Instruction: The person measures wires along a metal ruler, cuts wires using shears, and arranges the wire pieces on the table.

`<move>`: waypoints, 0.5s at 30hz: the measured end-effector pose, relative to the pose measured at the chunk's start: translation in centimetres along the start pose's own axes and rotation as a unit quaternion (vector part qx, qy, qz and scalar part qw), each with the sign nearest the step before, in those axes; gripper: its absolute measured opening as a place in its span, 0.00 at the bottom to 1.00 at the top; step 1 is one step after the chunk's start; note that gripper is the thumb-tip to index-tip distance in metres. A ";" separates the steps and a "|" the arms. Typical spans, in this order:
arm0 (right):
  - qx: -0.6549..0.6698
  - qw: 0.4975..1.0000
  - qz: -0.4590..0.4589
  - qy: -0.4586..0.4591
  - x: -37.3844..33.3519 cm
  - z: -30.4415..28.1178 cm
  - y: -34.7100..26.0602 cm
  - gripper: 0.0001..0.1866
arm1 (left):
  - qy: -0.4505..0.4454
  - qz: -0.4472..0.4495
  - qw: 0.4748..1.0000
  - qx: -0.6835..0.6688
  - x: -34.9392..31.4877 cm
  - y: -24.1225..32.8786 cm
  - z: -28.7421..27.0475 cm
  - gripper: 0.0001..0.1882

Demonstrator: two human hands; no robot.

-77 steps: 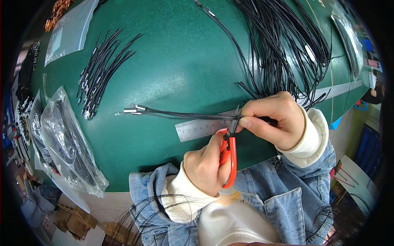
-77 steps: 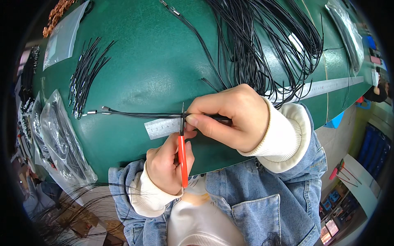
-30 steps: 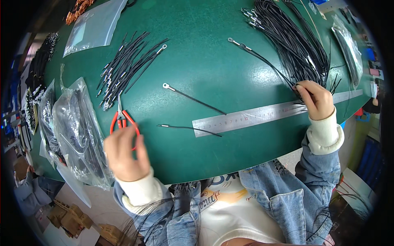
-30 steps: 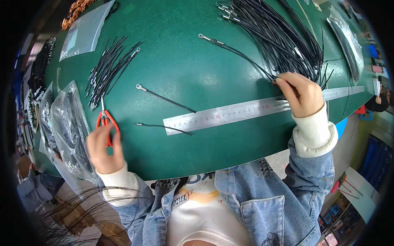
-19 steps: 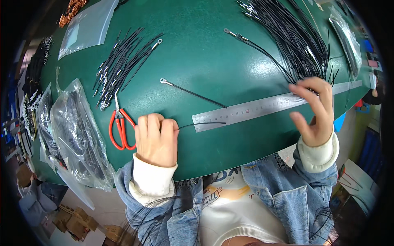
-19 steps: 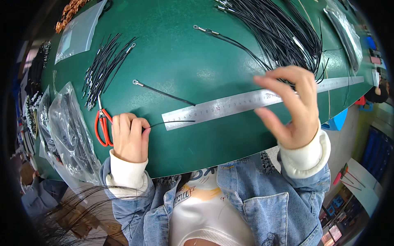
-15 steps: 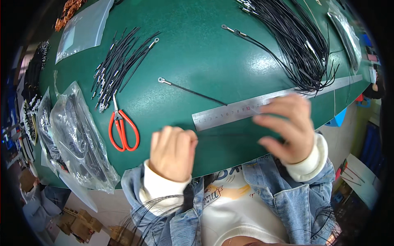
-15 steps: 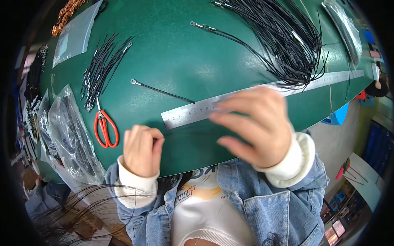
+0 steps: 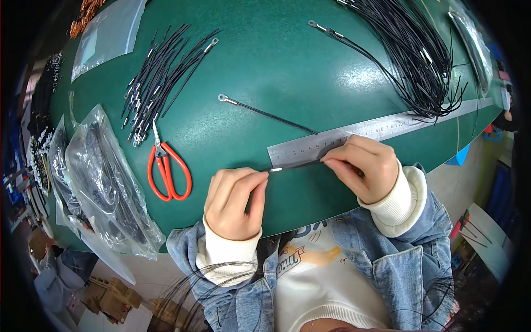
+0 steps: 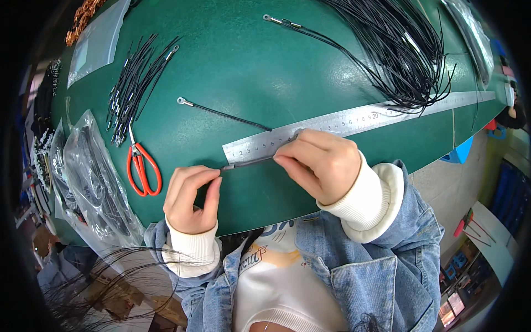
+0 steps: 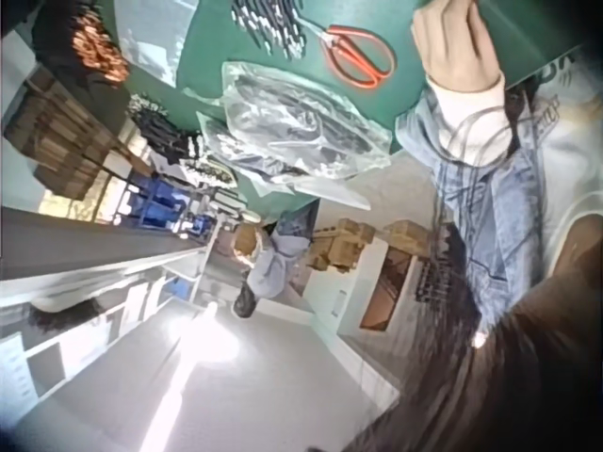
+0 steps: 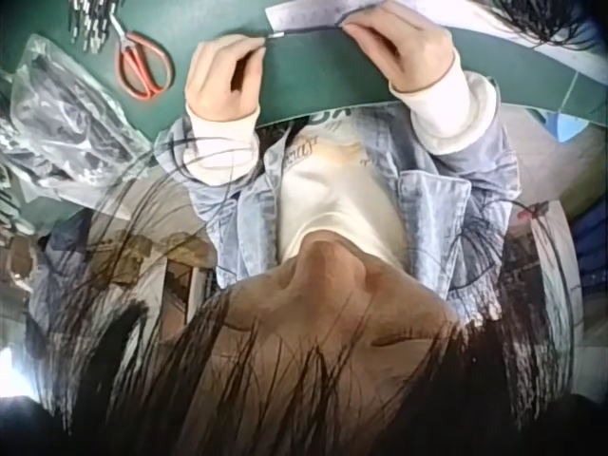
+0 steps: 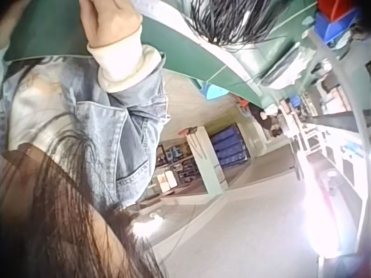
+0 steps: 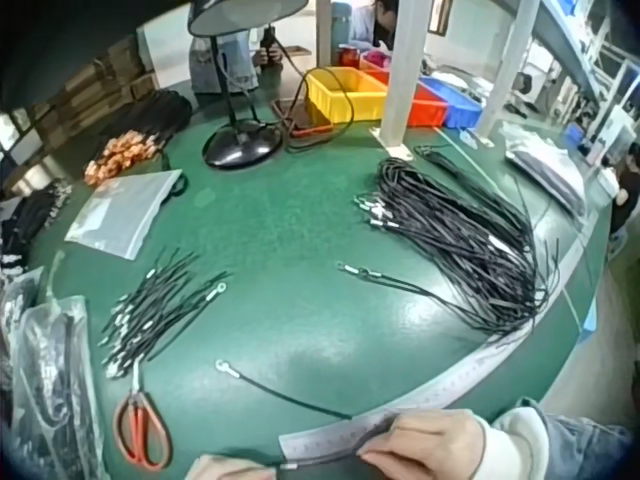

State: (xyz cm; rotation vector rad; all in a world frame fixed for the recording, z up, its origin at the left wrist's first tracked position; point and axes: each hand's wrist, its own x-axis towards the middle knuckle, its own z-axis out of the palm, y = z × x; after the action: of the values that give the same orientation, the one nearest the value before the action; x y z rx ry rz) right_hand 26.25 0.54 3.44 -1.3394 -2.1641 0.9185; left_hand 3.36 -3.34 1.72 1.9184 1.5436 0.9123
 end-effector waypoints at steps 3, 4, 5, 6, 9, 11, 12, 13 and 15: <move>-0.019 1.000 0.008 0.005 0.0 0.2 0.2 0.04 | -0.002 0.027 0.999 0.026 0.1 -0.3 0.3 0.12; -0.029 1.000 0.007 0.007 0.0 0.2 0.2 0.05 | -0.003 0.026 0.999 0.026 0.1 -0.2 0.4 0.12; -0.029 1.000 0.008 0.006 0.1 0.3 0.3 0.05 | 0.001 0.016 1.000 0.025 0.2 0.1 0.5 0.12; -0.031 1.000 0.001 0.002 0.2 0.4 0.3 0.05 | 0.005 0.007 1.000 0.023 0.3 0.1 0.6 0.13; -0.029 0.999 -0.015 0.004 0.4 0.7 0.5 0.05 | 0.000 0.029 0.999 0.043 -0.1 -0.6 0.9 0.14; -0.025 0.999 -0.024 0.010 0.5 0.9 0.5 0.06 | -0.006 0.034 0.998 0.051 0.0 -0.8 1.0 0.15; -0.024 0.999 -0.028 0.016 0.6 1.0 0.5 0.06 | -0.002 0.042 0.997 0.057 0.1 -0.8 1.0 0.15; -0.023 0.999 -0.031 0.022 0.6 1.0 0.5 0.06 | 0.002 0.051 0.997 0.062 0.2 -0.7 1.0 0.15; -0.026 0.999 -0.034 0.021 0.8 1.0 0.3 0.06 | -0.010 0.049 0.996 0.069 0.3 -0.4 0.8 0.14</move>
State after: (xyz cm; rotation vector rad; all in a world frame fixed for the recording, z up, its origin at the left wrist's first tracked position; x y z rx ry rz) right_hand 25.40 1.02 2.55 -1.2875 -2.2016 0.8077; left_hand 3.77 -2.91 0.99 2.1094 1.5490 0.8445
